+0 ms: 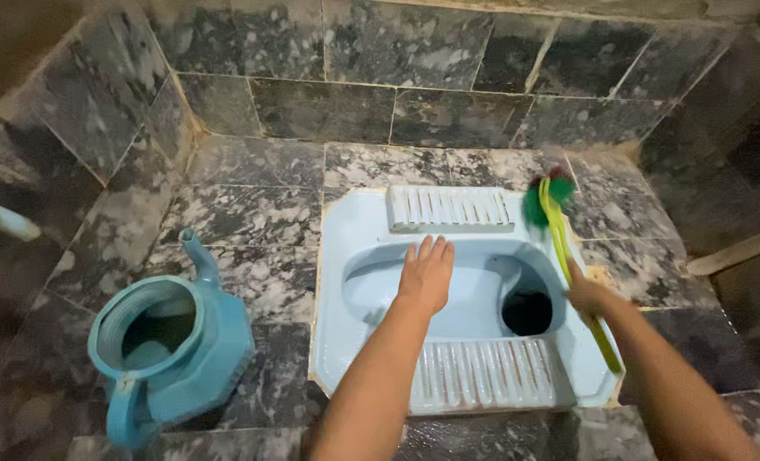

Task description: The person cleans a squat toilet using a pitcher to pour water and a long-handled brush to scrub the porcelain surfaces and the floor area around it.

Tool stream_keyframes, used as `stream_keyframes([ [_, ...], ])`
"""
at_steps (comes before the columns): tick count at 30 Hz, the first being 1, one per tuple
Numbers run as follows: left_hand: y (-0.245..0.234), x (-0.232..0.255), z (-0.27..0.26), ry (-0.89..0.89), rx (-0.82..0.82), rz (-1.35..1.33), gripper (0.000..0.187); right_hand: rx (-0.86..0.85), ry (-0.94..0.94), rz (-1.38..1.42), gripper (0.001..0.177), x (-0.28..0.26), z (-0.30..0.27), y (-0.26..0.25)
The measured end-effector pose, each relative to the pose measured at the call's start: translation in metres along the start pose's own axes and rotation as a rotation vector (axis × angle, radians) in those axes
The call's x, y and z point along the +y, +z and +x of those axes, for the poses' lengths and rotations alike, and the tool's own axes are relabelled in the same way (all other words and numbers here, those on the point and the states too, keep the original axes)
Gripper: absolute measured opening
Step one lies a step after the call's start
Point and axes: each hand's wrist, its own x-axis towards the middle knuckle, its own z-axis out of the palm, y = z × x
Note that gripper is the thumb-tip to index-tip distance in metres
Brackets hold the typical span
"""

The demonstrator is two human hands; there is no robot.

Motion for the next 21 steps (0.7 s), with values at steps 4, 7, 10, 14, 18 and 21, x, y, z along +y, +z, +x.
stream_keyframes([
  [4,0.02,-0.023,-0.012,-0.001,-0.074,0.019,0.063,0.006,-0.107,-0.084,0.102,-0.116,0.034,-0.036],
  [7,0.03,-0.041,-0.009,-0.039,0.071,-0.057,0.05,0.002,-0.221,-0.152,0.099,-0.224,0.016,-0.071],
  [10,0.034,-0.056,-0.013,-0.106,-0.01,0.068,0.061,-0.021,-0.301,-0.167,0.096,-0.334,-0.025,-0.075],
  [14,0.035,-0.063,-0.01,-0.241,0.091,-0.058,0.053,0.04,-0.394,-0.314,0.102,-0.313,-0.018,-0.072],
  [18,0.019,-0.057,-0.014,-0.242,-0.002,-0.038,0.062,-0.027,-0.267,-0.331,0.106,-0.201,0.002,-0.106],
  [21,0.009,-0.057,-0.02,-0.185,-0.041,-0.032,0.066,-0.011,-0.15,-0.24,0.093,-0.12,-0.02,-0.134],
])
